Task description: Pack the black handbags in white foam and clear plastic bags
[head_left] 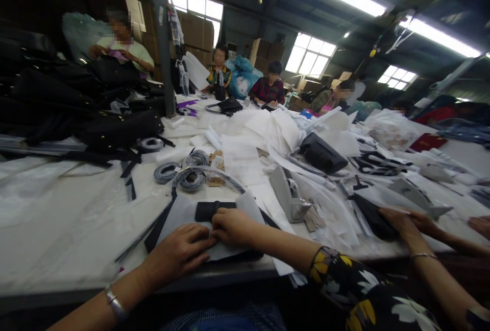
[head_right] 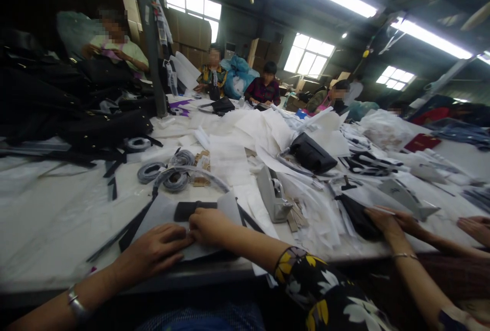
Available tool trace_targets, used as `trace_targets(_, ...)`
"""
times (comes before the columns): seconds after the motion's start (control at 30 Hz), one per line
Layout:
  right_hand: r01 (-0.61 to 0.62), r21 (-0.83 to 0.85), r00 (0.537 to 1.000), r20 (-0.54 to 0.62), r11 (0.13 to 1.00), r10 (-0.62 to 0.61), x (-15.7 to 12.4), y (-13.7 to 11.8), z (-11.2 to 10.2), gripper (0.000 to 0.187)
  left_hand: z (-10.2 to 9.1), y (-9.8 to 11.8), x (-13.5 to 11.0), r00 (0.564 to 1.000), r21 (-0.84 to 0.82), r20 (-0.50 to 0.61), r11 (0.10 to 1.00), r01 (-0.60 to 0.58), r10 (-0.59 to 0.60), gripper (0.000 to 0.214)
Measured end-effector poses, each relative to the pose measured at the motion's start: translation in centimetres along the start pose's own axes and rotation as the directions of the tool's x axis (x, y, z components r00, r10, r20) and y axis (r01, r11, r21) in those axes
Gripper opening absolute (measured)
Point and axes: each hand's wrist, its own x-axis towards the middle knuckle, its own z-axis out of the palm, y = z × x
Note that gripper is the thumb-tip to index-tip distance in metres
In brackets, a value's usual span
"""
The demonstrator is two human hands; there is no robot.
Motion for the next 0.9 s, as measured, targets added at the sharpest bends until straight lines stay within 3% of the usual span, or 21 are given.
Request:
trace_targets(0.1, 0.023, -0.022, 0.995, -0.091, 0.999, -0.025, -1.9, 0.5, -0.5, 0.031, 0.1, -0.1, -0.2, 0.999, 0.030, -0.038, 1.000, -0.003, 0.004, 0.040)
trace_targets(0.23, -0.041, -0.133, 0.981, -0.195, 0.990, 0.014, -5.4, 1.9, 1.9, 0.062, 0.8, 0.4, -0.2, 0.999, 0.157, -0.041, 0.987, -0.018, 0.025, 0.038)
trace_targets(0.37, -0.084, -0.145, 0.978, -0.202, 0.986, 0.053, -6.6, 2.4, 4.1, 0.061, 1.3, 1.9, 0.0, 1.000, 0.239, -0.012, 0.971, 0.001, 0.002, 0.042)
trace_targets(0.57, -0.090, -0.102, 0.970, -0.233, 0.991, 0.064, -6.6, 1.9, 3.4, 0.059, 1.9, 2.8, -0.3, 0.999, 0.252, -0.049, 0.968, 0.013, 0.000, 0.049)
trace_targets(0.73, -0.095, -0.096, 0.960, -0.272, 0.991, 0.066, -7.2, 1.9, 3.5, 0.057, 3.4, 1.9, -0.7, 0.984, 0.469, -0.100, 0.879, -0.083, 0.147, 0.052)
trace_targets(0.9, -0.059, -0.044, 0.962, -0.268, 0.997, 0.045, -7.2, 2.5, 3.0, 0.051, 3.9, 1.1, -0.7, 0.967, 0.556, -0.078, 0.816, -0.160, 0.243, 0.053)
